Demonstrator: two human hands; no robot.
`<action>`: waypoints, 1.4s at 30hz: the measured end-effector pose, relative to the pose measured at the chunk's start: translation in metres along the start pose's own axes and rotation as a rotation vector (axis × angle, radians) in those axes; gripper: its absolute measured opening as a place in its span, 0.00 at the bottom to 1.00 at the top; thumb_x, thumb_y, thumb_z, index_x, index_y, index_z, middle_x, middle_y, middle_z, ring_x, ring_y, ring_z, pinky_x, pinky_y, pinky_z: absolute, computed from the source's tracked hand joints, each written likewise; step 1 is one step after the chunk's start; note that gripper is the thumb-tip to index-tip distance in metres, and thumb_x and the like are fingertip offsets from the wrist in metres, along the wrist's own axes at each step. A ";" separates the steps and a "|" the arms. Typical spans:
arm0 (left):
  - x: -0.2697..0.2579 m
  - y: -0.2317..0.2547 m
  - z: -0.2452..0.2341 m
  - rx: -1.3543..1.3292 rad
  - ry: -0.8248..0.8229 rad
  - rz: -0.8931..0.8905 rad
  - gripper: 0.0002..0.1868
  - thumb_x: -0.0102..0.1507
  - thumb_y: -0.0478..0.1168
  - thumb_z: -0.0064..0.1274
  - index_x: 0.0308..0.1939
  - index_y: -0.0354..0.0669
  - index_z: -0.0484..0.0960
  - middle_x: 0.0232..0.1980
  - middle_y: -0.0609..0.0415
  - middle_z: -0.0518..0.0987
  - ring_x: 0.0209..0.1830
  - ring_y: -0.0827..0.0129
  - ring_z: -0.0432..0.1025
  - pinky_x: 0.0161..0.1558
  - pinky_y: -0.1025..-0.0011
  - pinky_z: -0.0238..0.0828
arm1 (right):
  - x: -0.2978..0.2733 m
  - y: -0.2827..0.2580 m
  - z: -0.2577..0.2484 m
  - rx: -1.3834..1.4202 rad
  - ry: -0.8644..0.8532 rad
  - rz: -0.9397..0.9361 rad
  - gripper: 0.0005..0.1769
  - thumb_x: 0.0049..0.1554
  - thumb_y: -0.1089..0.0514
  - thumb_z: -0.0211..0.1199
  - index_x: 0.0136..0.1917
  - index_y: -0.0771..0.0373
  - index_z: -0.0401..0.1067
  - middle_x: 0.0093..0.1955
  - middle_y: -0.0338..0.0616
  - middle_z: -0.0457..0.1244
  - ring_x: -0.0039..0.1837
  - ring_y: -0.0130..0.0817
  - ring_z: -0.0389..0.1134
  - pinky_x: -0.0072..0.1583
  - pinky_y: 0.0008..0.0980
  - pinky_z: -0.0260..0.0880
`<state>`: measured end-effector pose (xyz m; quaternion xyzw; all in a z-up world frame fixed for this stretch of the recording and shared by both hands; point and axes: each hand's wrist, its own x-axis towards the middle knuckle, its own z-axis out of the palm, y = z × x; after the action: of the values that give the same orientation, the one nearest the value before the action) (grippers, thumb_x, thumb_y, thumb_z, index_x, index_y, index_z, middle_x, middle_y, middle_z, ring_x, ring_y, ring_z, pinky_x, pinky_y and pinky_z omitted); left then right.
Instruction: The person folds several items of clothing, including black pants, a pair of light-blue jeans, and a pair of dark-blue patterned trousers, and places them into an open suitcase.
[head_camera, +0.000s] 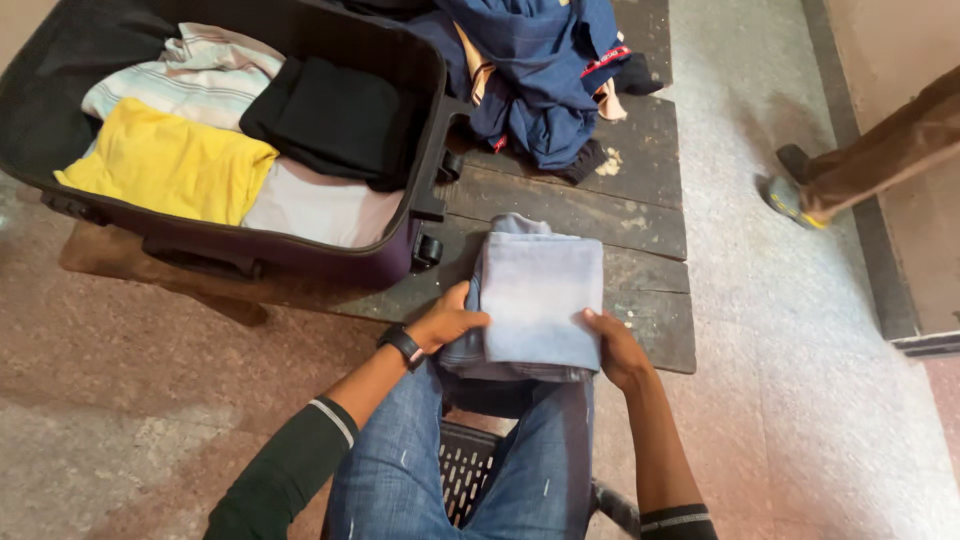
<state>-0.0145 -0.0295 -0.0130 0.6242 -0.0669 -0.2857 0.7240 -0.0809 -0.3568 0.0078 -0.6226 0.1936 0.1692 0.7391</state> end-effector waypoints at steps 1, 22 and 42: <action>0.005 -0.001 0.001 0.004 -0.003 0.008 0.31 0.53 0.39 0.62 0.59 0.33 0.75 0.53 0.46 0.81 0.53 0.63 0.75 0.55 0.66 0.73 | -0.003 -0.006 0.002 0.133 0.037 0.056 0.32 0.54 0.47 0.67 0.64 0.71 0.70 0.58 0.50 0.69 0.56 0.36 0.72 0.59 0.36 0.73; -0.009 0.022 0.024 0.152 0.176 0.157 0.45 0.50 0.52 0.69 0.66 0.34 0.71 0.61 0.42 0.80 0.60 0.61 0.74 0.62 0.66 0.70 | 0.027 0.002 0.016 0.174 0.305 -0.227 0.31 0.57 0.47 0.70 0.64 0.69 0.64 0.55 0.51 0.65 0.55 0.37 0.67 0.57 0.37 0.72; 0.005 0.035 0.038 0.357 0.407 0.084 0.21 0.60 0.53 0.65 0.35 0.41 0.74 0.43 0.40 0.80 0.44 0.56 0.74 0.46 0.62 0.73 | 0.012 -0.008 0.036 0.116 0.187 -0.121 0.37 0.56 0.43 0.60 0.76 0.50 0.56 0.67 0.45 0.60 0.67 0.40 0.61 0.62 0.51 0.68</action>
<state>-0.0161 -0.0623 0.0271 0.7833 0.0046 -0.1077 0.6122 -0.0638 -0.3229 0.0139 -0.6026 0.2332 0.0540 0.7613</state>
